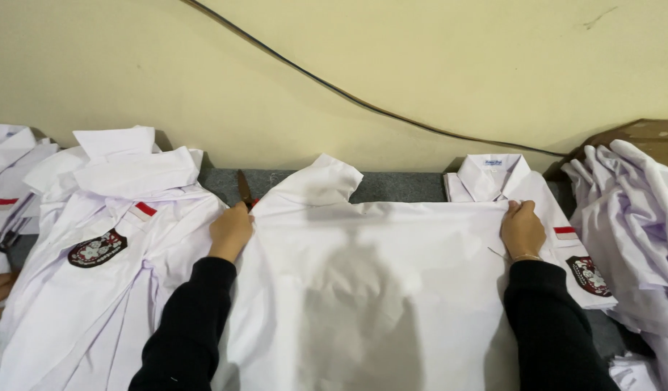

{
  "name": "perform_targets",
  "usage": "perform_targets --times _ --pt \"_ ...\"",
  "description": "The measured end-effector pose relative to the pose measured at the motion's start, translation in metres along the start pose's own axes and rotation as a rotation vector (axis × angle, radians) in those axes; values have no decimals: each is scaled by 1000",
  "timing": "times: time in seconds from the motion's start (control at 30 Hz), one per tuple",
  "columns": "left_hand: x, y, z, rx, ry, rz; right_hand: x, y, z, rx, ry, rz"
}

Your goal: Buttoning and folding white school shirts on a work surface in a factory setting.

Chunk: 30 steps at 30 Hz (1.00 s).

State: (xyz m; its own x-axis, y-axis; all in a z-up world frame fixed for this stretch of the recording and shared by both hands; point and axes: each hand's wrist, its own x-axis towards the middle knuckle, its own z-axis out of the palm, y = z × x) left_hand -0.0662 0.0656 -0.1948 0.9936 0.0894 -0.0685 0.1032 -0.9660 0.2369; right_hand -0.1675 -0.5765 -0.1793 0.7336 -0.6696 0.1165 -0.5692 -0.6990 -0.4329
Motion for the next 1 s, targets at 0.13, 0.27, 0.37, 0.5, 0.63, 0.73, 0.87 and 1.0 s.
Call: perform_targets --times 0.13,0.27,0.37,0.5,0.63,0.73,0.87,1.0 --pt "12 25 -17 -141 38 34 5 5 3 0 3 -4" --pt "29 48 -6 -357 46 -76 10 5 5 -26 -19 -1" --pt "38 47 13 -417 52 -117 13 6 7 -52 -28 8" --pt "12 56 1 -413 241 -162 7 -3 2 -43 -31 17" --pt "13 62 32 -129 463 -96 9 -4 4 -22 -56 47" --pt "31 58 53 48 581 -103 -4 -15 -2 -18 -3 31" --pt "47 60 54 179 701 3 -11 -20 -5 -57 -9 12" --pt "14 106 4 322 893 615 -7 -15 4 -70 43 -3"
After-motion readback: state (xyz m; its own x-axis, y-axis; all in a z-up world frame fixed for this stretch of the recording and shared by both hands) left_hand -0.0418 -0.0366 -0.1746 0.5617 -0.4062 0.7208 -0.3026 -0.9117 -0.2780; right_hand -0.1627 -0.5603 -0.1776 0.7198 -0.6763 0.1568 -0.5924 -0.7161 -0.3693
